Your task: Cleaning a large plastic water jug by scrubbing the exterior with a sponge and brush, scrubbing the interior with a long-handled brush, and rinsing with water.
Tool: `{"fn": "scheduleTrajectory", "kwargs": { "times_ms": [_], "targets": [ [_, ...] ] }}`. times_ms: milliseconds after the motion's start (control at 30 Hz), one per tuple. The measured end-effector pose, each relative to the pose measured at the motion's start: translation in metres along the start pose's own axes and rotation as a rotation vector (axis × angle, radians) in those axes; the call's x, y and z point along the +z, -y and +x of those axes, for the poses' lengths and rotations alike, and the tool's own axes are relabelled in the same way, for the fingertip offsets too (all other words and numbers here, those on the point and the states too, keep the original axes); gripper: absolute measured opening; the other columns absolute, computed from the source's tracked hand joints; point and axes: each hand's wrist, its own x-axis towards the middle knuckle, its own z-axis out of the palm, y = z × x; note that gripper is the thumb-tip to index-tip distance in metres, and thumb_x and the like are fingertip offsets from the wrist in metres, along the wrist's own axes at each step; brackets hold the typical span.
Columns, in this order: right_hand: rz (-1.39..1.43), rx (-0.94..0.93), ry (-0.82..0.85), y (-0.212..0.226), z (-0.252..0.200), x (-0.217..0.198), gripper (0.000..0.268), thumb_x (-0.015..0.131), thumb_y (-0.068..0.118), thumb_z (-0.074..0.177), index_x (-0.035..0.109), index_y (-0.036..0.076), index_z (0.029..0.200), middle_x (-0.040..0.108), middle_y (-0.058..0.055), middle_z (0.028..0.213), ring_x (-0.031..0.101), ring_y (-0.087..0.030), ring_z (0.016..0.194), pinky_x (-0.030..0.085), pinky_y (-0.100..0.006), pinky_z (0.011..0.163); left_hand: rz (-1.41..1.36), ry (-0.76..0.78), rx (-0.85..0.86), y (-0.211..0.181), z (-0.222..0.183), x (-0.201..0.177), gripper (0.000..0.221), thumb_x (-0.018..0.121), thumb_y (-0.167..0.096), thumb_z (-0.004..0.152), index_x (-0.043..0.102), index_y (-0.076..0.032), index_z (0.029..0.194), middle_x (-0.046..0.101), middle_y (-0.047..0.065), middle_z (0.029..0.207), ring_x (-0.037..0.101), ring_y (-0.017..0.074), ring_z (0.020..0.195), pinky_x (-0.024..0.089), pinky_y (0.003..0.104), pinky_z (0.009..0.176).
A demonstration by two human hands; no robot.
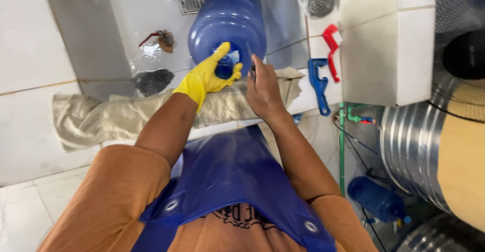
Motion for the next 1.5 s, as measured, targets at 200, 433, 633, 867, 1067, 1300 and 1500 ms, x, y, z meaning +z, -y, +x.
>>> {"fn": "scheduleTrajectory", "kwargs": {
  "times_ms": [200, 433, 633, 867, 1067, 1300, 1500],
  "targets": [
    [-0.445, -0.075, -0.542, -0.059, -0.011, -0.153, 0.041, 0.067, 0.014, 0.102, 0.055, -0.009, 0.134, 0.058, -0.030, 0.107, 0.058, -0.050, 0.098, 0.048, -0.057, 0.091, 0.029, -0.029, -0.062, 0.000, -0.008, 0.011, 0.062, 0.089, -0.034, 0.081, 0.055, 0.002, 0.118, 0.071, 0.024, 0.104, 0.076, 0.0401, 0.084, 0.066, 0.054, 0.075],
    [-0.920, 0.030, -0.534, -0.160, -0.052, -0.247, 0.045, 0.051, 0.041, 0.113, 0.058, 0.010, 0.145, 0.055, -0.011, 0.120, 0.052, -0.034, 0.106, 0.041, -0.048, 0.085, -0.017, -0.112, -0.098, -0.004, -0.012, 0.010, 0.055, 0.084, -0.033, 0.088, 0.053, 0.003, 0.117, 0.070, 0.023, 0.100, 0.077, 0.0362, 0.081, 0.067, 0.051, 0.078],
    [-0.878, -0.178, -0.846, -0.096, -0.028, -0.211, 0.037, 0.060, 0.028, 0.111, 0.064, -0.004, 0.130, 0.053, -0.024, 0.137, 0.042, -0.046, 0.134, 0.040, -0.064, 0.104, -0.215, -0.171, -0.147, 0.001, -0.022, 0.023, 0.066, 0.092, -0.020, 0.071, 0.059, 0.005, 0.121, 0.064, 0.024, 0.107, 0.068, 0.0303, 0.086, 0.067, 0.031, 0.061],
    [0.093, -0.087, -0.229, -0.062, 0.049, 0.024, 0.025, 0.087, 0.032, 0.086, 0.079, 0.010, 0.095, 0.071, -0.008, 0.081, 0.073, -0.028, 0.063, 0.059, -0.031, 0.052, -0.050, -0.039, -0.020, -0.002, -0.009, 0.011, 0.077, 0.084, -0.047, 0.081, 0.048, 0.006, 0.123, 0.066, 0.024, 0.099, 0.074, 0.0379, 0.080, 0.066, 0.054, 0.076],
    [-0.139, 0.204, 0.084, -0.089, 0.085, 0.090, 0.030, 0.064, 0.041, 0.092, 0.074, 0.014, 0.084, 0.074, -0.010, 0.078, 0.074, -0.037, 0.087, 0.058, -0.050, 0.080, -0.092, -0.009, 0.052, -0.003, -0.008, 0.008, 0.076, 0.084, -0.041, 0.083, 0.047, 0.004, 0.131, 0.064, 0.027, 0.106, 0.072, 0.0443, 0.090, 0.062, 0.064, 0.084],
    [-0.412, 0.230, 0.339, -0.077, 0.064, 0.072, 0.024, 0.060, 0.030, 0.096, 0.068, 0.007, 0.097, 0.068, -0.018, 0.090, 0.073, -0.044, 0.094, 0.059, -0.058, 0.079, 0.014, 0.037, 0.045, -0.001, -0.011, 0.011, 0.084, 0.082, -0.047, 0.082, 0.044, 0.003, 0.138, 0.061, 0.030, 0.117, 0.069, 0.0483, 0.102, 0.056, 0.067, 0.092],
    [-0.415, 0.072, 0.404, -0.054, 0.032, 0.071, 0.023, 0.056, 0.014, 0.097, 0.065, -0.003, 0.108, 0.064, -0.022, 0.101, 0.068, -0.048, 0.101, 0.059, -0.057, 0.082, 0.009, 0.041, 0.030, 0.003, -0.015, 0.018, 0.083, 0.084, -0.047, 0.080, 0.049, 0.006, 0.134, 0.064, 0.030, 0.112, 0.071, 0.0470, 0.097, 0.059, 0.065, 0.089]
  ]
}}
